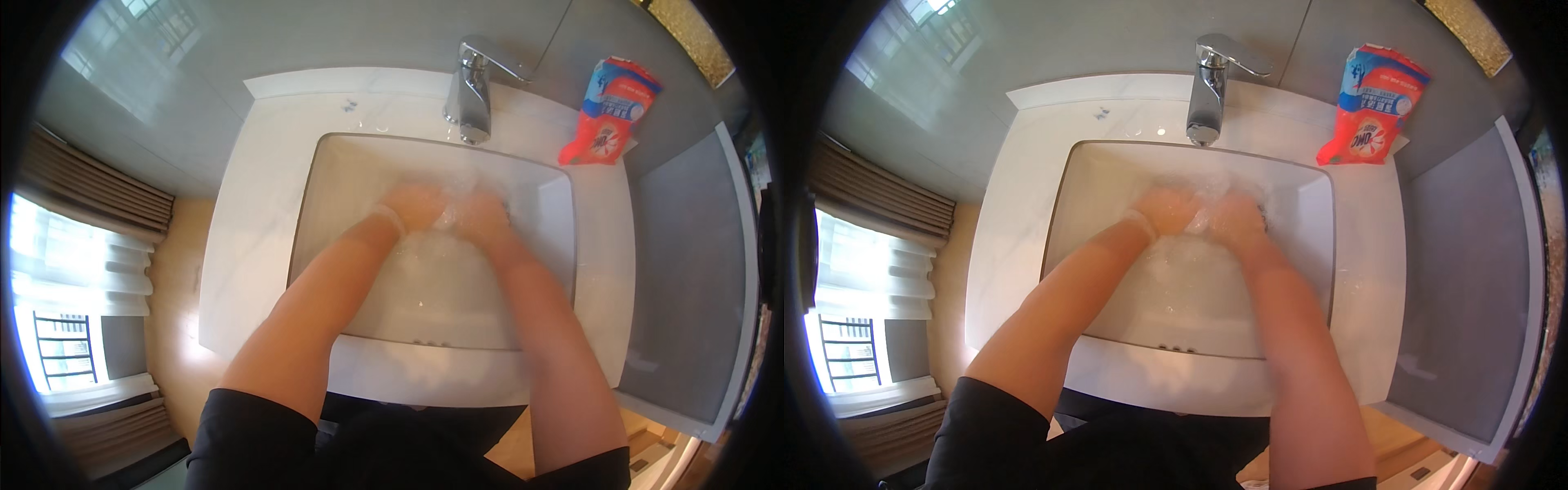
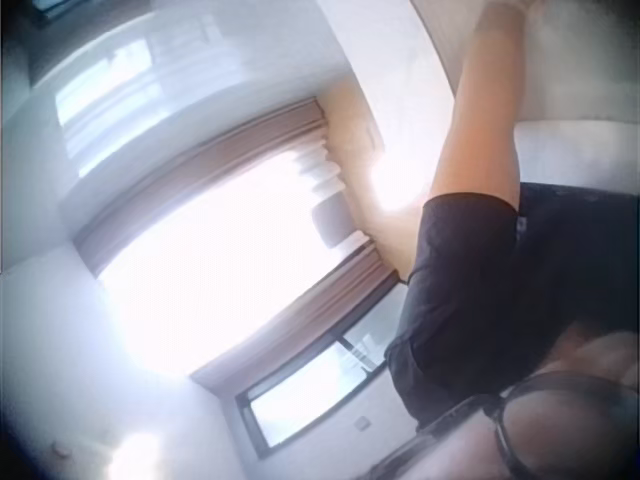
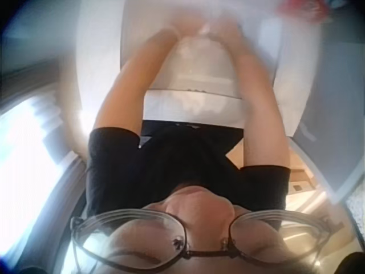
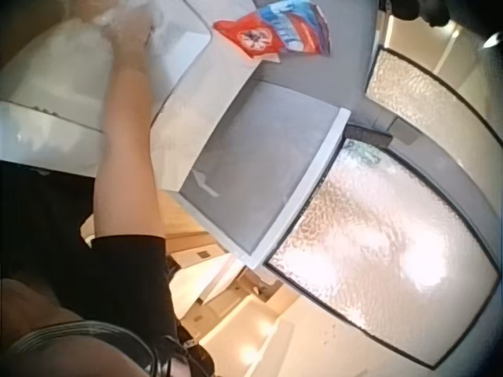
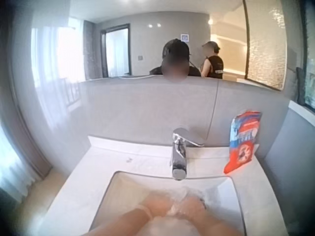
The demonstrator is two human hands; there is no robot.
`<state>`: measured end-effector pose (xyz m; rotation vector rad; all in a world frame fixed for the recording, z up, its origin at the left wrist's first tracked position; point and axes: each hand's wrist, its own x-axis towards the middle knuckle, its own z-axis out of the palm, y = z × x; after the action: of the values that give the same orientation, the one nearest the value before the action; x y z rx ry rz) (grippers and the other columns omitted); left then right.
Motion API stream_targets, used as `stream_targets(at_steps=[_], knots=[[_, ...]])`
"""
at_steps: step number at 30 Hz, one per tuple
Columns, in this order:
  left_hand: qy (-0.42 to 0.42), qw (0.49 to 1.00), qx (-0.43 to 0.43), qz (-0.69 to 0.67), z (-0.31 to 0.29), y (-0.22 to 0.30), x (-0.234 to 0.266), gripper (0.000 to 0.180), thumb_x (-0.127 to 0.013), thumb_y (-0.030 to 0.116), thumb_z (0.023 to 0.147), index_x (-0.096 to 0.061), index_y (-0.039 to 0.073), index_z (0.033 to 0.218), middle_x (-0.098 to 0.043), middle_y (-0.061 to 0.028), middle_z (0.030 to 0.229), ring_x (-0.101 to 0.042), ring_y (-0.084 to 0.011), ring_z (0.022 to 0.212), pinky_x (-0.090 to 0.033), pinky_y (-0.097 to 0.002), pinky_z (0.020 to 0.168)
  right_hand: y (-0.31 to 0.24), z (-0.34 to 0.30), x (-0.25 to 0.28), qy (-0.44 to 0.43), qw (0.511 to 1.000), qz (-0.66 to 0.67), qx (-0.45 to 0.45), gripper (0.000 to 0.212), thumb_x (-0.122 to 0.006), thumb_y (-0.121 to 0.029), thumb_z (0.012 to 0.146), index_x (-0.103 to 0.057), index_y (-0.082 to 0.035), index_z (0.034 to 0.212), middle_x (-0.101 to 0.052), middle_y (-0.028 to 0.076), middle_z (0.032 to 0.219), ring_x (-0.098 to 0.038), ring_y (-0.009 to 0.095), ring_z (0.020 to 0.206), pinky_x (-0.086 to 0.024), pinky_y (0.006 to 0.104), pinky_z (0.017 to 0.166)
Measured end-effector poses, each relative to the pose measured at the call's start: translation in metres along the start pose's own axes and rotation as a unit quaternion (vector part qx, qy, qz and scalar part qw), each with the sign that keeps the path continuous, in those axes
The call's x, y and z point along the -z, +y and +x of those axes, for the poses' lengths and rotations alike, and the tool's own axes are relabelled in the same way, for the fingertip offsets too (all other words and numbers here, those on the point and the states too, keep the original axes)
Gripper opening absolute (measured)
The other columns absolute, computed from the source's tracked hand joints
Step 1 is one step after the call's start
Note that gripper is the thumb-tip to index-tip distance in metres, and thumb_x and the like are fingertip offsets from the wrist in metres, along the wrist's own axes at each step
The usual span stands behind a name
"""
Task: The person washes a white cloth by hand in a bathroom sink. They repeatedly submerge, agitate, and wring the cloth under running water, then rinse and wring it again multiple times.
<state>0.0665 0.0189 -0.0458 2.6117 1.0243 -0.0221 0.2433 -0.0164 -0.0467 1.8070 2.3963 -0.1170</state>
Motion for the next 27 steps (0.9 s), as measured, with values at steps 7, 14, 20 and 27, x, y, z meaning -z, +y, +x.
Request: stream_targets(at_steps=[7,14,20,27], knots=[[0.038,0.996,0.076,0.038,-0.024,0.011,-0.010,0.045,-0.056,0.022,0.090,-0.056,0.010,0.133,-0.037,-0.0163,0.152,-0.041,-0.0355,0.136,-0.038,-0.0480,0.107,-0.023,-0.036,0.021,-0.008,0.995,0.010,-0.095,0.037,-0.053,-0.025,0.092,-0.060,-0.018,0.127,-0.055,0.012,0.137,-0.044,0.028,0.135,-0.037,0.0617,0.102],[-0.177,0.980,0.058,0.067,-0.062,0.018,0.001,0.044,-0.057,0.017,0.083,-0.063,0.002,0.124,-0.051,-0.0217,0.137,-0.047,-0.0364,0.127,-0.039,-0.0463,0.104,-0.043,-0.070,0.020,-0.179,0.962,0.040,-0.200,0.056,-0.055,-0.037,0.090,-0.051,-0.015,0.142,-0.041,0.013,0.153,-0.037,0.032,0.141,-0.031,0.0528,0.114],[-0.269,0.963,0.028,-0.005,-0.092,0.026,0.007,0.042,-0.062,0.011,0.073,-0.067,-0.002,0.112,-0.063,-0.0222,0.117,-0.060,-0.0323,0.105,-0.049,-0.0415,0.087,-0.043,-0.077,0.031,-0.361,0.930,0.056,0.043,0.056,-0.065,-0.040,0.084,-0.063,-0.006,0.129,-0.058,0.018,0.136,-0.056,0.032,0.124,-0.043,0.0415,0.105],[0.096,0.972,0.099,-0.187,-0.077,0.020,-0.003,0.037,-0.065,0.005,0.069,-0.070,-0.004,0.104,-0.071,-0.0203,0.097,-0.068,-0.0279,0.085,-0.055,-0.0385,0.073,-0.042,-0.070,0.048,-0.282,0.898,0.337,0.009,0.074,-0.053,-0.058,0.093,-0.045,-0.005,0.145,-0.052,0.018,0.143,-0.055,0.029,0.125,-0.045,0.0438,0.101]])
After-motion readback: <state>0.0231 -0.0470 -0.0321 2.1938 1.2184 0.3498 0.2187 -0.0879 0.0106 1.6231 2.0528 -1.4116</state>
